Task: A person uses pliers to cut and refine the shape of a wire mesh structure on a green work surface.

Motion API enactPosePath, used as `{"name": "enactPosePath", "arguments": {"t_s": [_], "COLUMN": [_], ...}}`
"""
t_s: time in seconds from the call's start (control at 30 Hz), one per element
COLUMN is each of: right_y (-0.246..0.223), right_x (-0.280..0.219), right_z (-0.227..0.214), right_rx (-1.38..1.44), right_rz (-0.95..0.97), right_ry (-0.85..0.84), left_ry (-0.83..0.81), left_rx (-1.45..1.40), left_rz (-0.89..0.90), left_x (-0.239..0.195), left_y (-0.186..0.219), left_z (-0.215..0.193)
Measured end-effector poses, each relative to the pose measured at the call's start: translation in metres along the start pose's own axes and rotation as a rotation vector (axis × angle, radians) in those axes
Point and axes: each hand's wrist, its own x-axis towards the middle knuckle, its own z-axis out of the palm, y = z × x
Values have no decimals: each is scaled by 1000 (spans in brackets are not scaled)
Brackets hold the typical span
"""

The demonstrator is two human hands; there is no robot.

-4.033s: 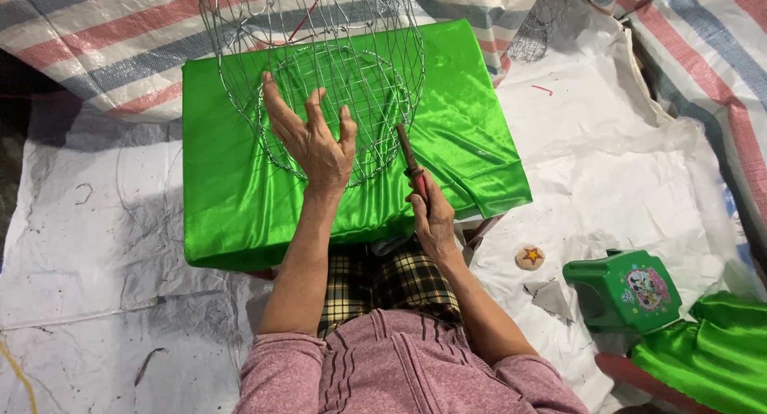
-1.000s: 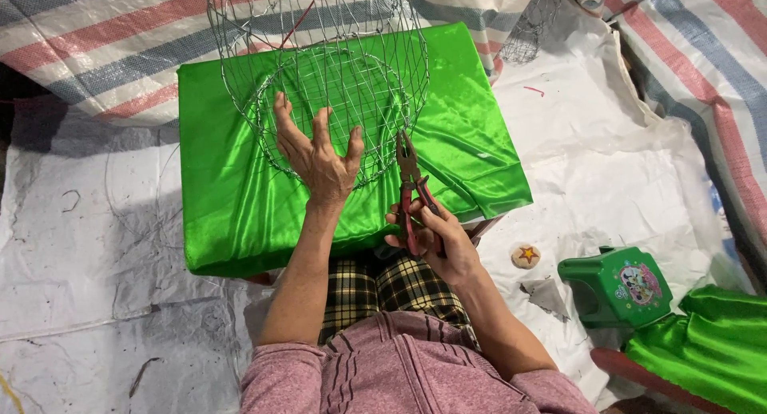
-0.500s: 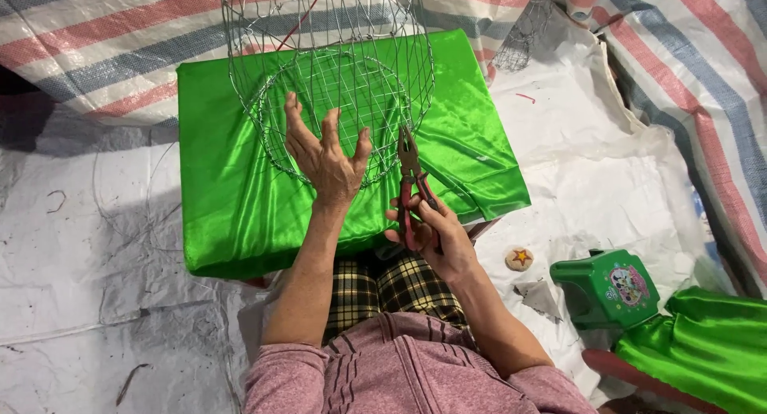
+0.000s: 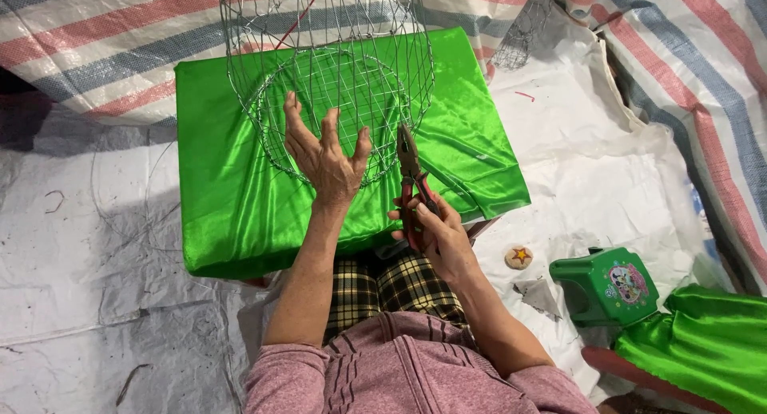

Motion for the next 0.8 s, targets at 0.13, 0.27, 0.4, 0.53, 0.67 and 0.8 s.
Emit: {"name": "enactPosePath", "arguments": {"t_s": [0.13,0.27,0.4,0.53,0.67,0.8], "right_y": [4,-2,10,16,19,29], "right_x": [-4,-1,6,14,11,17], "right_z": [-2,0,2,-2,2,-8], "right_rx": [-121,-344,-426,-411,-337,-286], "right_rz": [-125,-282,-357,-323,-366,-327], "right_ry": [31,27,47,-36,18,-30], "left_ry": [-18,-13,-14,-47,-53,-64], "left_rx": [-2,1,20,37,17,35], "left_rz": [2,7,10,13,16,17], "left_x": [-1,-3,-1,2,2,3], "left_y": [-3,-5,-3,0,1,0], "left_z": [1,5,4,-3,-5,-5]}}
